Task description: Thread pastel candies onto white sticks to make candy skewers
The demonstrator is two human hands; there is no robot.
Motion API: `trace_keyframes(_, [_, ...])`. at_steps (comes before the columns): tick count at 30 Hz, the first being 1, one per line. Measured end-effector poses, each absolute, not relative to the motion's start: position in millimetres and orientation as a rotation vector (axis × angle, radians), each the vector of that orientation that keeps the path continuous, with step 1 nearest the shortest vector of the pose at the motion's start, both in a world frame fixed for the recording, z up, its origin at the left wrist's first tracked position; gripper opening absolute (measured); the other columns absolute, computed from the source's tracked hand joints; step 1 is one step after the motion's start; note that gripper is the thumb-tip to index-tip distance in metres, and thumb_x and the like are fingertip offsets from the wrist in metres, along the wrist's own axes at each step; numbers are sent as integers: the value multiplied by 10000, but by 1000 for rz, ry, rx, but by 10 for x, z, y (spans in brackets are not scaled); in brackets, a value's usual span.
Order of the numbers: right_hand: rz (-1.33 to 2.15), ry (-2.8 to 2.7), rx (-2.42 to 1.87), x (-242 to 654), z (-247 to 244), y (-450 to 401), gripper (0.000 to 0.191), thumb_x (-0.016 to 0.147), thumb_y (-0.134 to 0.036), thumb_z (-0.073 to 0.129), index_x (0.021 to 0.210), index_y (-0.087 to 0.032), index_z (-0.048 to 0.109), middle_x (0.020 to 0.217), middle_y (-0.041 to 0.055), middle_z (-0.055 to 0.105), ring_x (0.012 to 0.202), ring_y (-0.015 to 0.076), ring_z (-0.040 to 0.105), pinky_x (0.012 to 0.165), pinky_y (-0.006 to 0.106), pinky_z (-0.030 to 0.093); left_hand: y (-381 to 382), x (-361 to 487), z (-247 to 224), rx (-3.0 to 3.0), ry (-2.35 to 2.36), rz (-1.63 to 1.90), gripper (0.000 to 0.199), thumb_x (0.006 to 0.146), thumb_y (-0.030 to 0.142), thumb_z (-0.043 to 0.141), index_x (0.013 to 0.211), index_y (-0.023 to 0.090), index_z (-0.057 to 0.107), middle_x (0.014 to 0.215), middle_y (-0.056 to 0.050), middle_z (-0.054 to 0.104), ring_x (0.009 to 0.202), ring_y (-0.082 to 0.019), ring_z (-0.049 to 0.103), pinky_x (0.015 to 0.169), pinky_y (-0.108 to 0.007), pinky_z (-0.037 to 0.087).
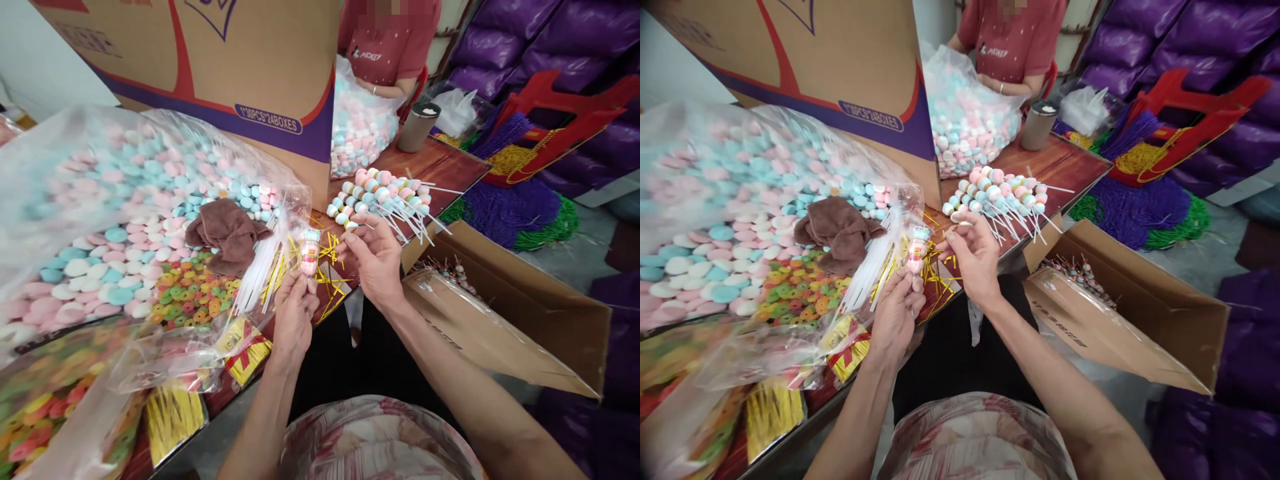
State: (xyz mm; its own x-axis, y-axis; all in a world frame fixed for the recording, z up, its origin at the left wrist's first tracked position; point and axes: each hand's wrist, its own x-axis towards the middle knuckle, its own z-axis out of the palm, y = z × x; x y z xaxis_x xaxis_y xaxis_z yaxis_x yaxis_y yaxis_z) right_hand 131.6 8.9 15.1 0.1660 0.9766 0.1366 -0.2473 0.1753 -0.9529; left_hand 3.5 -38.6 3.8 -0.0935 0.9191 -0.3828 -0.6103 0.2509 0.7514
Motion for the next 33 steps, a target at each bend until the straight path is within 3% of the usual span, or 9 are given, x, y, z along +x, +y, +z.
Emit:
trace_keyframes(3, [1315,-746,-971,1139,142,-138,191,757,-303,740,891,-217,635,754,-16,632,640,123,602,591,255,504,-371,109,34,402,1064,1392,203,745,222,705,830,187,525,586,68,480,433,-22,268,417,-144,166])
trace_keyframes(6, [1233,-791,-1078,1025,41,-293,131,736,-284,765,791,-205,676,721,-10,660,645,131,592,622,271,511,-374,168,16,437,1038,1442,210,740,205,691,832,207,502,582,77,474,437,-30,302,432,-149,188])
trace_keyframes(10, [1115,-933,-1142,1013,7,-345,88,736,-264,764,774,-217,700,768,0,692,727,161,625,710,306,520,-396,177,17,459,990,1435,210,719,178,684,812,204,497,608,70,482,454,-30,309,450,-155,216])
trace_keyframes(15, [1095,-982,-1177,1041,84,-338,55,769,-248,728,749,-211,692,723,-5,678,674,149,601,681,293,496,-428,189,64,503,972,1474,185,748,174,676,850,201,525,656,63,483,499,-41,328,478,-164,262])
trace_keyframes(20, [1129,-1024,-1207,1037,63,-358,100,822,-281,667,757,-205,663,718,-8,647,646,145,560,631,278,472,-432,230,29,615,1010,1520,237,779,309,745,874,207,553,705,54,503,544,-51,382,515,-168,314])
trace_keyframes(27, [1360,-1016,-1112,1102,38,-336,149,838,-318,649,769,-205,581,724,-17,570,672,136,512,630,253,435,-411,216,27,500,931,1475,270,802,291,739,774,182,493,615,65,441,470,-24,276,444,-134,223])
trace_keyframes(33, [1666,-983,-875,1260,78,-310,279,812,-438,703,794,-199,560,770,-18,515,638,110,443,576,231,376,-420,52,220,154,697,1128,194,850,130,631,730,153,481,551,79,333,425,-19,188,378,-112,155])
